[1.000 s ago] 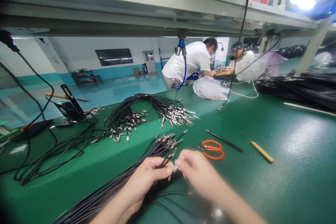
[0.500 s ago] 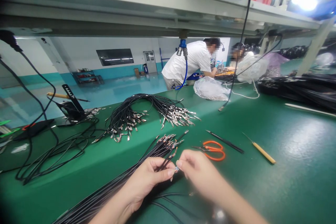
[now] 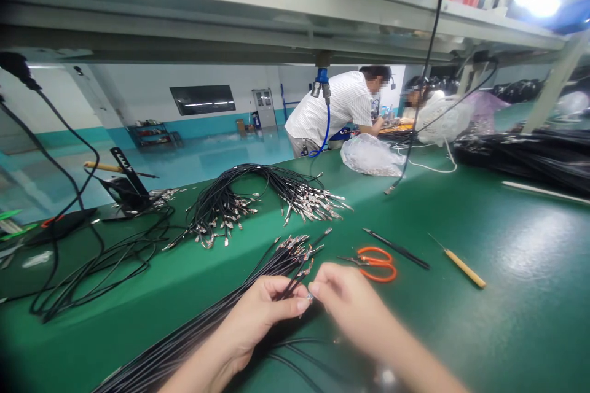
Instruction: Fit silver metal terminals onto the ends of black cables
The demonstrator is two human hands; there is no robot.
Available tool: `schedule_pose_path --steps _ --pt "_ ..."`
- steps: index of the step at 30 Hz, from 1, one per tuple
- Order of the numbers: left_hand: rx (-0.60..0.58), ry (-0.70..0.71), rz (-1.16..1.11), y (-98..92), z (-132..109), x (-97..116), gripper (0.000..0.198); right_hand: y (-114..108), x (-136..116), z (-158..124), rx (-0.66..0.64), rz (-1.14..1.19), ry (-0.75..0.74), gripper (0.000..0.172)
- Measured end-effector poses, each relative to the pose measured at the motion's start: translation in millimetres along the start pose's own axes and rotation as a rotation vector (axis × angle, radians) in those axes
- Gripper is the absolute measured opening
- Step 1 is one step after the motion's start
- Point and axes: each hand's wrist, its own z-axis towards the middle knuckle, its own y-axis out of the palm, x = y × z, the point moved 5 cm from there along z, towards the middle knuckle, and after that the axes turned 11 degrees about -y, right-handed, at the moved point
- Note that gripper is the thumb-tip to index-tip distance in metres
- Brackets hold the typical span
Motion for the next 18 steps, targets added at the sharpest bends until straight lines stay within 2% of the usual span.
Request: schedule_pose_path --steps 9,18 --pt "0.048 -0.022 -0.017 1.3 -2.8 1.2 0.014 -2.0 -0.6 -0.5 0.068 -0.051 -0.004 0.022" --pt "0.019 0.004 0.010 -1.2 -1.3 -0.7 0.024 0.3 5.0 0.2 0.021 0.114 0.037 0.026"
